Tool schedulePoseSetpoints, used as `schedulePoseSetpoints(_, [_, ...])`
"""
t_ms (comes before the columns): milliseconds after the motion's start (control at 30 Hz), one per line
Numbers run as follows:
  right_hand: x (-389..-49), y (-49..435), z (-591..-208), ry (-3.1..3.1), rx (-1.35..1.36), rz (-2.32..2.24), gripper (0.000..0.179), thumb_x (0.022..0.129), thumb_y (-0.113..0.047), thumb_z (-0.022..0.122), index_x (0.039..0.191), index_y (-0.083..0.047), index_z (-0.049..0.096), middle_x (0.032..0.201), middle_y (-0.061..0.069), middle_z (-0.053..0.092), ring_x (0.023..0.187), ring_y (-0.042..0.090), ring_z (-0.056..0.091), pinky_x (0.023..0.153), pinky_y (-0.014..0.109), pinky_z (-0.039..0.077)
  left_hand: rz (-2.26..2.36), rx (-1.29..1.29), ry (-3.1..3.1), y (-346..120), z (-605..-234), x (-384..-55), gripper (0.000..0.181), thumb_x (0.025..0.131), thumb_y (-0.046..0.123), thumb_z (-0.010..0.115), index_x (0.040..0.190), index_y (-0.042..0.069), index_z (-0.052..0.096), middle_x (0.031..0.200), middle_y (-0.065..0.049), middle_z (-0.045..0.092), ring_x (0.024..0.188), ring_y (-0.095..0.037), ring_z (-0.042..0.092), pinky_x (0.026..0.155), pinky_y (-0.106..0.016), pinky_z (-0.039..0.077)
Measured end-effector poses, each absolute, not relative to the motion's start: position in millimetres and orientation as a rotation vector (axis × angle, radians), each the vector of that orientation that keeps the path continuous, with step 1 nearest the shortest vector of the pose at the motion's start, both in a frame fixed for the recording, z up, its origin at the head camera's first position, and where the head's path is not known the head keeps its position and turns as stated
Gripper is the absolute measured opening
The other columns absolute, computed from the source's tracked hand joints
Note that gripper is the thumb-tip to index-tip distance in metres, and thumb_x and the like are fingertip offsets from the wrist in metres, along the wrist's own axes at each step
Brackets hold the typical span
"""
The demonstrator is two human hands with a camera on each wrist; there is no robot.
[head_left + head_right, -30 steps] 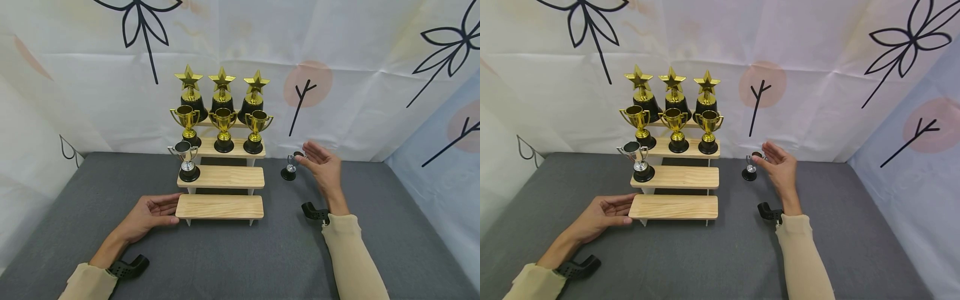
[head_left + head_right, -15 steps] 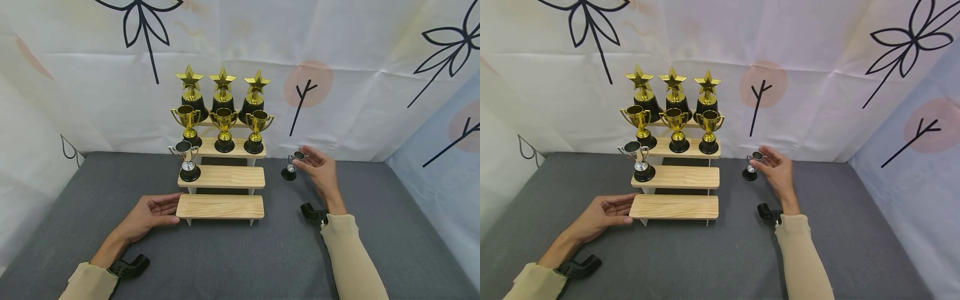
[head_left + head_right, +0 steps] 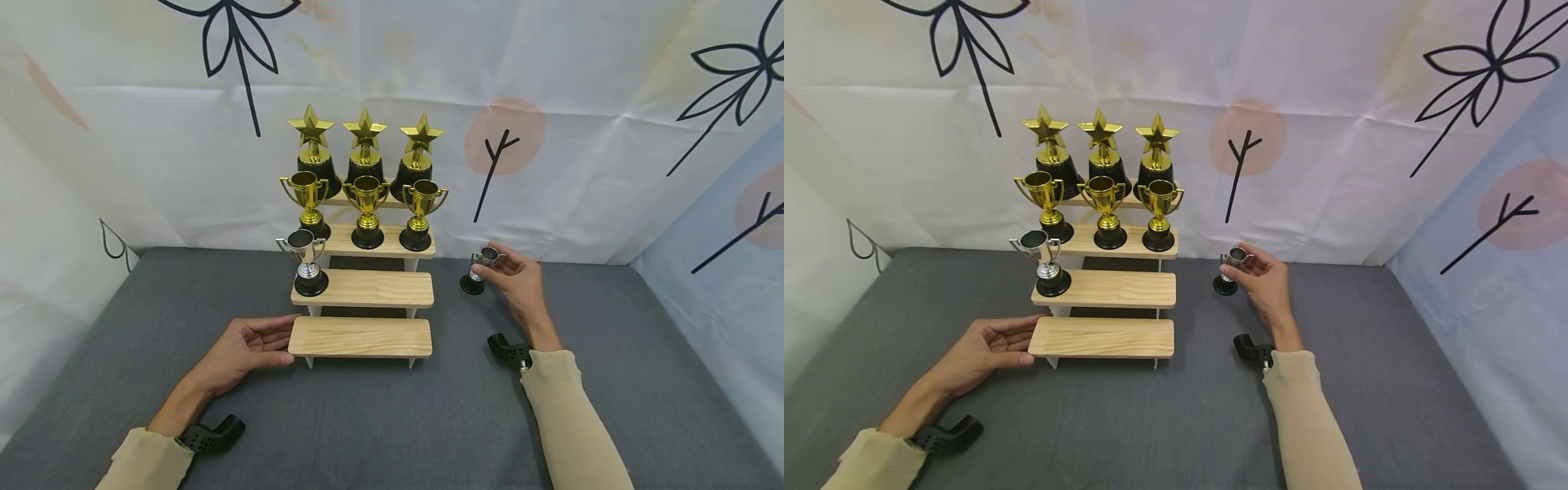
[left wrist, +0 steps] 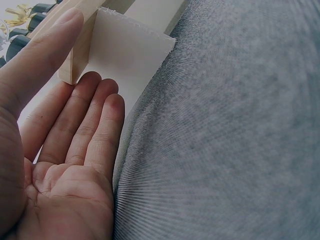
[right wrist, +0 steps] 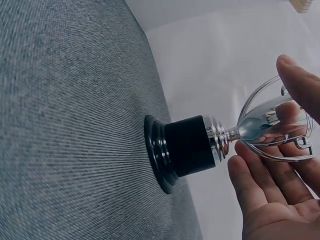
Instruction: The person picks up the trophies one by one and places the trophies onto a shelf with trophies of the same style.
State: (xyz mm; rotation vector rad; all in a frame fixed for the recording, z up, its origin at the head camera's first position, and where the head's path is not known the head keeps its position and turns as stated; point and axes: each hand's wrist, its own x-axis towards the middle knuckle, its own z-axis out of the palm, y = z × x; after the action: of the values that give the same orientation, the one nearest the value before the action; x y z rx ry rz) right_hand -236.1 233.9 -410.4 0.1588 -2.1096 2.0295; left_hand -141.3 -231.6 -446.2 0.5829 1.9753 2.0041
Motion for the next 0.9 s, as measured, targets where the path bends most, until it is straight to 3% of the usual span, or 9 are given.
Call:
schedulePoseSetpoints(400, [-236.2,232.6,-416.0,-2.145,0.166,2.014,0.053,0.086,0.005,0.079,0.133,0.014,0.058,0.100,-0.008,0.074,0.097,0.005,0.071,0.088,0.019,0.058,2.014,0.562,1.965,-231.5,-446.8,-141.8,0.070,0.083,-0.013,0.075,0.142,-0.024,0.038,0.143,-0.025,0.053,0.122,-0.015,0.062,0.100,-0.032,0.054])
schedulePoseSetpoints(667, [-238.2,232.4,-419.7,-2.166,0.131,2.001,0.043,0.086,0.001,0.080,0.123,0.015,0.063,0.101,-0.009,0.074,0.097,0.007,0.070,0.087,0.019,0.059,2.011,0.573,1.971,-231.9,-447.4,-142.0,0.069,0.084,-0.013,0.075,0.142,-0.023,0.039,0.144,-0.028,0.051,0.123,-0.015,0.062,0.100,-0.033,0.054])
schedulePoseSetpoints(900, [-237.6,231.1,-420.6,-2.173,0.125,1.985,0.042,0.087,-0.001,0.080,0.123,0.014,0.064,0.103,-0.009,0.074,0.099,0.006,0.070,0.087,0.019,0.059,2.008,0.568,1.973,-231.9,-447.6,-141.9,0.069,0.084,-0.013,0.075,0.142,-0.023,0.039,0.144,-0.029,0.050,0.122,-0.015,0.062,0.099,-0.033,0.055])
